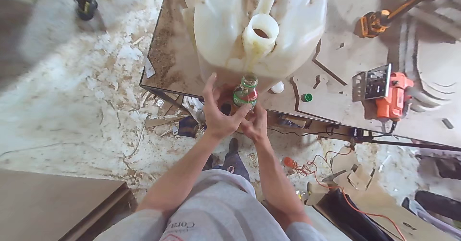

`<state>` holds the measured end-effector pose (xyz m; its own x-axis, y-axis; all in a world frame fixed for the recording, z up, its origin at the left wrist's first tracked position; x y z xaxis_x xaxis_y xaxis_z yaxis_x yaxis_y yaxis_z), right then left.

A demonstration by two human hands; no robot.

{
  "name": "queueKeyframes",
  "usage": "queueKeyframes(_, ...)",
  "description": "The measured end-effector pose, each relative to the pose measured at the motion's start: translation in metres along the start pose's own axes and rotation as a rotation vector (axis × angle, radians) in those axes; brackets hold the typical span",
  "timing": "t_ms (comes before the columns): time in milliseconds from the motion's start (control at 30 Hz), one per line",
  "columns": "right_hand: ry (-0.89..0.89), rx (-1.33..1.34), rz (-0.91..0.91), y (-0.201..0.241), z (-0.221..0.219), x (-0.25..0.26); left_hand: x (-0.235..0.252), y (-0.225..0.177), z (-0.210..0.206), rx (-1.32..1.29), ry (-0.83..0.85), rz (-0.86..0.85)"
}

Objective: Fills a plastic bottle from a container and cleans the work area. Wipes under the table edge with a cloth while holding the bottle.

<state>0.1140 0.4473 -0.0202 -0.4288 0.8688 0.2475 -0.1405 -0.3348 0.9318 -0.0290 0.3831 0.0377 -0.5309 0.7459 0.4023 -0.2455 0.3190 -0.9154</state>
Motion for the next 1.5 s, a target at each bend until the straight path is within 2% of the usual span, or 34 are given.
queueKeyframes(100, 0.002, -0.013, -0.002, 0.004, 0.001, 0.003, 0.002, -0.003, 0.000, 0.002, -0.015, -0.047)
queueKeyframes(333, 0.009, -0.106, -0.018, 0.010, 0.005, -0.004, -0.004, 0.000, 0.001, -0.031, -0.049, 0.003)
queueKeyframes(667, 0.010, -0.047, -0.007, 0.050, 0.011, 0.008, 0.019, -0.040, 0.007, 0.011, -0.065, 0.047)
queueKeyframes(833, -0.010, 0.048, 0.018, 0.060, 0.015, 0.015, 0.029, -0.054, 0.002, 0.023, -0.054, 0.026)
queueKeyframes(1033, -0.043, -0.069, 0.070, 0.074, 0.018, 0.021, 0.033, -0.065, 0.006, -0.027, -0.056, -0.099)
queueKeyframes(1133, -0.019, -0.031, 0.096, 0.077, 0.013, 0.016, 0.026, -0.073, 0.012, -0.014, -0.066, -0.123)
queueKeyframes(1300, 0.027, 0.040, 0.024, 0.064, 0.004, 0.010, 0.021, -0.057, 0.016, 0.056, -0.076, 0.041)
queueKeyframes(1500, 0.036, 0.151, -0.017, 0.071, 0.003, 0.026, 0.044, -0.077, 0.013, 0.096, -0.028, -0.073)
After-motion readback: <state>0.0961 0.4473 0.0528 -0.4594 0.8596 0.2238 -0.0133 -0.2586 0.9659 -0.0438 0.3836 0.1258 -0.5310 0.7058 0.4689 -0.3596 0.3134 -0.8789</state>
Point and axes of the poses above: each hand's wrist, its own x-axis towards the middle knuckle, its own z-axis out of the back of the hand, y = z × x, the point moved 10 cm from there along x, towards the middle knuckle, and after that the axes turned 4 degrees about x, right-handed, at the moved point
